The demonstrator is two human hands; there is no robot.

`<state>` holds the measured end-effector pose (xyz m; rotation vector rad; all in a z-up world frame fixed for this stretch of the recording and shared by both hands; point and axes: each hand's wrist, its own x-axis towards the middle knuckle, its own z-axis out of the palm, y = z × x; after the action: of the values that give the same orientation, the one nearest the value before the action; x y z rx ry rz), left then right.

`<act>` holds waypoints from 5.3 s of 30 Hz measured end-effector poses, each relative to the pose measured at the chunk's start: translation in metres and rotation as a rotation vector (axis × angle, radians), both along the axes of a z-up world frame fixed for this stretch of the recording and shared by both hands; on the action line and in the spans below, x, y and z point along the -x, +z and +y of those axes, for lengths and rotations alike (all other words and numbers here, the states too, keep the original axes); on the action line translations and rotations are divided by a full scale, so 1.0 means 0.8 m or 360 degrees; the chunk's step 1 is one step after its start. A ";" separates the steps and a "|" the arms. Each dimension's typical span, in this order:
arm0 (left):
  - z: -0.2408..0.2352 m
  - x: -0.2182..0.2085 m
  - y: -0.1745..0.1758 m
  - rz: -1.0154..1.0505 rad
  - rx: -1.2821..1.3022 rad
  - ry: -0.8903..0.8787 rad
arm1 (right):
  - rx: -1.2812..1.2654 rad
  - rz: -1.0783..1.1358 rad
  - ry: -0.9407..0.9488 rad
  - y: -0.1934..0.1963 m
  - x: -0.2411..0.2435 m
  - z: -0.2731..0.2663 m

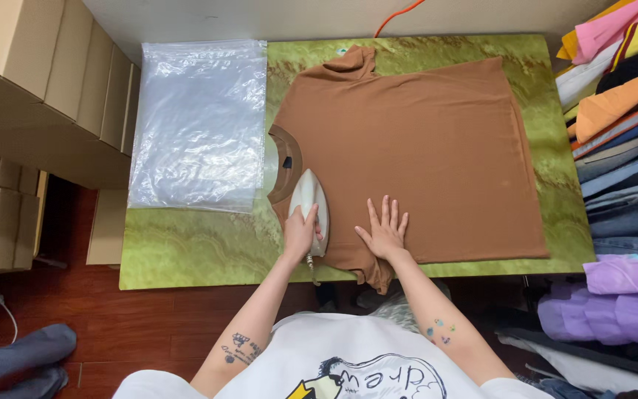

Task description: The person lays a brown t-shirt flat on a green ironing board and smooths it with their hands. They then use a white iron to press the shirt, moving the iron across the body and sleeves to remove wrinkles.

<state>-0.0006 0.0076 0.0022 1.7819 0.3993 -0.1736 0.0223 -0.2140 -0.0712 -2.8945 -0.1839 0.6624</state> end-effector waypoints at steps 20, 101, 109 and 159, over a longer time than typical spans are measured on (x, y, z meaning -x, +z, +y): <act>0.015 0.001 0.031 -0.0112 0.0015 0.0203 | 0.0072 -0.0039 0.0027 -0.021 -0.001 -0.001; -0.075 -0.097 0.004 -0.0066 0.0286 -0.0071 | -0.0332 -0.0728 -0.0488 -0.017 -0.018 -0.020; -0.039 -0.059 0.016 0.0001 -0.0011 -0.0018 | 0.0032 -0.0686 -0.0440 -0.024 0.009 -0.087; -0.242 0.001 -0.109 -0.0135 -0.1737 -0.0653 | -0.1195 -0.0517 -0.1040 0.095 -0.047 -0.373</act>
<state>-0.0017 -0.1863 -0.0849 2.9310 0.0268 -0.1787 0.0599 -0.5124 0.0045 -2.1073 0.3823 -0.0155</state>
